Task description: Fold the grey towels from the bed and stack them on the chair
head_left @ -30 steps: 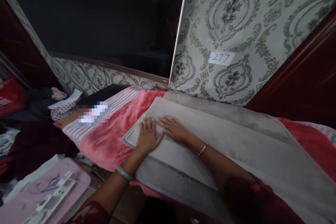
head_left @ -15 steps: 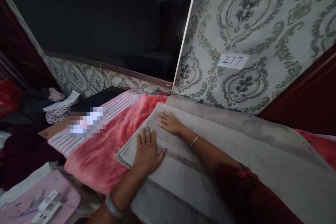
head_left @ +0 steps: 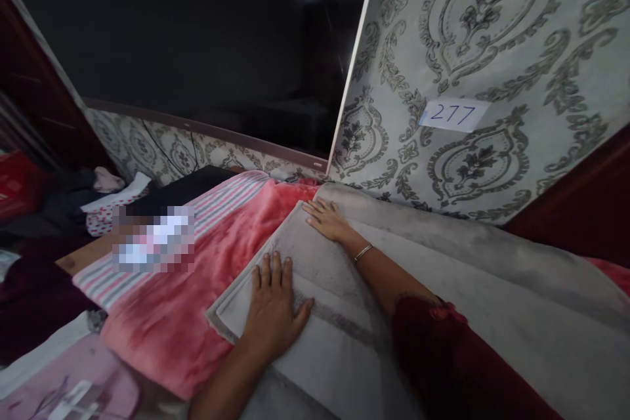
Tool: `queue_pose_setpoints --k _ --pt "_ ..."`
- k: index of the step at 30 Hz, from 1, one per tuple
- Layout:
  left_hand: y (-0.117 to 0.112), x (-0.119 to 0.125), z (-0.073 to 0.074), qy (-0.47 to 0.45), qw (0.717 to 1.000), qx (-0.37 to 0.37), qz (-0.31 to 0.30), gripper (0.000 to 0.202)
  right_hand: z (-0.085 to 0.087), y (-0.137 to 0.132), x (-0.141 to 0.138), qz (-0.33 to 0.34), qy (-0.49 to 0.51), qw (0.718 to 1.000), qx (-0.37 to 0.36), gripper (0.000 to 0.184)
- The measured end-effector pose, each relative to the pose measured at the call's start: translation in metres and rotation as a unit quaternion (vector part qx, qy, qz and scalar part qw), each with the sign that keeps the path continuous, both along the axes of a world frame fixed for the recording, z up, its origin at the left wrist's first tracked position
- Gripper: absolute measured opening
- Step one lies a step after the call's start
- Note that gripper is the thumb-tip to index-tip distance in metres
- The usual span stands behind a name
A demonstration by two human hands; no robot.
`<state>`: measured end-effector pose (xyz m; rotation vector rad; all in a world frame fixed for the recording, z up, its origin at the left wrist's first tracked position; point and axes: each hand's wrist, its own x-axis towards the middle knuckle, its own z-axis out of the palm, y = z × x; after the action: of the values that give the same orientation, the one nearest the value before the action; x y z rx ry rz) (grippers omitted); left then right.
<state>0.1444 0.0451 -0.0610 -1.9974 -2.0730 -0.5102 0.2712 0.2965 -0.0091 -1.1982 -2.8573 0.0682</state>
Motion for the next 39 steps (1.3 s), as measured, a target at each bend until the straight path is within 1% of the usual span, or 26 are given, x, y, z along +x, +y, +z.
queue_pose_setpoints --k 3,4,8,9,11,16,18,20,23,26,29,31,33,35,37,39 --pt "0.000 0.000 0.000 -0.008 1.000 -0.005 0.000 0.083 0.006 -0.014 -0.005 -0.018 0.000 1.000 0.003 0.058" --pt "0.000 0.000 0.000 -0.010 1.000 -0.004 -0.001 0.083 0.006 -0.021 -0.008 -0.011 0.005 1.000 0.007 0.059" --pt "-0.001 0.000 -0.002 -0.010 1.000 0.007 -0.002 0.083 0.003 -0.045 -0.021 0.088 0.012 0.996 -0.012 0.063" --pt "-0.001 -0.001 -0.002 -0.008 1.000 0.010 -0.003 0.083 0.001 -0.046 -0.023 0.097 0.008 0.995 -0.019 0.063" --pt "-0.001 -0.001 -0.002 -0.004 1.000 0.010 -0.005 0.083 -0.002 -0.041 -0.027 0.084 0.005 0.996 -0.020 0.064" --pt "-0.001 -0.003 0.001 -0.002 1.000 -0.002 -0.009 0.081 -0.004 -0.009 -0.031 0.034 0.016 0.999 -0.011 0.064" --pt "0.000 -0.003 0.003 -0.001 1.000 -0.006 -0.006 0.081 -0.003 -0.001 -0.033 0.025 0.016 0.999 -0.014 0.064" --pt "0.001 -0.004 0.006 -0.001 1.000 -0.011 -0.003 0.081 0.001 -0.002 -0.036 0.017 0.014 1.000 -0.019 0.063" --pt "0.003 -0.004 0.012 -0.004 1.000 -0.025 -0.005 0.081 0.010 -0.019 -0.032 0.000 0.010 1.000 -0.026 0.062" --pt "0.005 -0.003 0.017 -0.005 0.999 -0.034 -0.005 0.082 0.013 -0.049 -0.011 0.016 0.019 0.999 -0.022 0.063" --pt "0.005 -0.001 0.021 -0.006 0.999 -0.035 -0.002 0.082 0.010 -0.075 0.029 0.064 0.015 0.998 -0.021 0.064" --pt "0.005 0.000 0.023 -0.003 0.999 -0.036 0.001 0.081 0.006 -0.081 0.059 0.071 0.001 0.997 -0.028 0.065" --pt "0.005 0.000 0.025 -0.001 0.999 -0.038 0.002 0.080 0.002 -0.074 0.085 0.048 -0.010 0.998 -0.030 0.063" --pt "0.005 0.000 0.026 0.000 0.999 -0.041 0.002 0.079 0.000 -0.058 0.101 0.007 -0.013 1.000 -0.022 0.062" --pt "0.005 -0.001 0.026 0.001 0.999 -0.044 0.001 0.079 -0.003 -0.042 0.108 -0.028 -0.009 0.999 -0.013 0.061" --pt "0.005 -0.003 0.025 0.002 0.999 -0.042 0.000 0.078 -0.006 -0.028 0.108 -0.045 0.002 0.999 -0.008 0.061"
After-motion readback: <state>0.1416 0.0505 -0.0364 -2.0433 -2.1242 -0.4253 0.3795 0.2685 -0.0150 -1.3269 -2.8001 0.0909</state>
